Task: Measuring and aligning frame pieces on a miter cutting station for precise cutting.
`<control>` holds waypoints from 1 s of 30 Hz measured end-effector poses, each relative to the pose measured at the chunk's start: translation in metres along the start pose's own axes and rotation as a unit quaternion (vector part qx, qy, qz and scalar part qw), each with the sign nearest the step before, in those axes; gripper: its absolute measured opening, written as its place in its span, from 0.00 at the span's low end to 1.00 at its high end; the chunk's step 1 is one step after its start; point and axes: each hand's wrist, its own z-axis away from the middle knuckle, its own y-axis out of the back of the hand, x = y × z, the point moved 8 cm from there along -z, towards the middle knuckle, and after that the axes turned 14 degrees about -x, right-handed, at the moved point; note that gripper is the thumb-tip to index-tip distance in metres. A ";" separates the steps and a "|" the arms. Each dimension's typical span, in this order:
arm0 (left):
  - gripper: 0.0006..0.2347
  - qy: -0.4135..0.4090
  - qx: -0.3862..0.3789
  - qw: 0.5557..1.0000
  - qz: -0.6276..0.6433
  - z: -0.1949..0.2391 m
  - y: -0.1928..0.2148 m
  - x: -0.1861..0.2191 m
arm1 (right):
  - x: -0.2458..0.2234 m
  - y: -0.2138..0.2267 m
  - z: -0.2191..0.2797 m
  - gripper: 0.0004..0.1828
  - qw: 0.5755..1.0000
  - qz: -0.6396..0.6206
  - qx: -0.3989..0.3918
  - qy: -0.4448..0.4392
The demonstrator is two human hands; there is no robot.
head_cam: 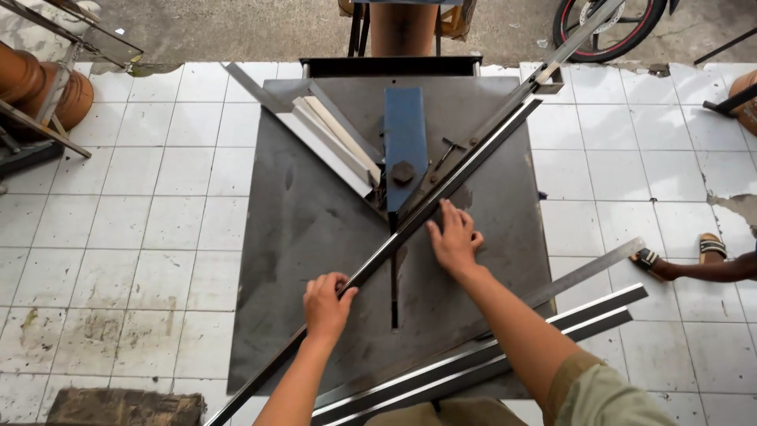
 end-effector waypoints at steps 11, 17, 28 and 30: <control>0.13 -0.123 0.050 0.990 0.053 0.020 0.020 0.048 | -0.005 0.010 0.017 0.36 0.989 -0.110 -0.089 -0.046; 0.13 -0.161 0.072 0.984 -0.019 0.005 0.009 0.038 | -0.026 0.008 0.021 0.40 0.990 -0.035 -0.129 -0.051; 0.16 -0.262 0.067 0.958 -0.091 0.003 0.004 0.050 | -0.032 0.010 0.015 0.39 0.981 0.117 -0.152 -0.036; 0.14 -0.267 0.072 0.957 -0.084 -0.004 -0.002 0.054 | -0.031 0.016 0.015 0.40 0.980 0.112 -0.160 -0.030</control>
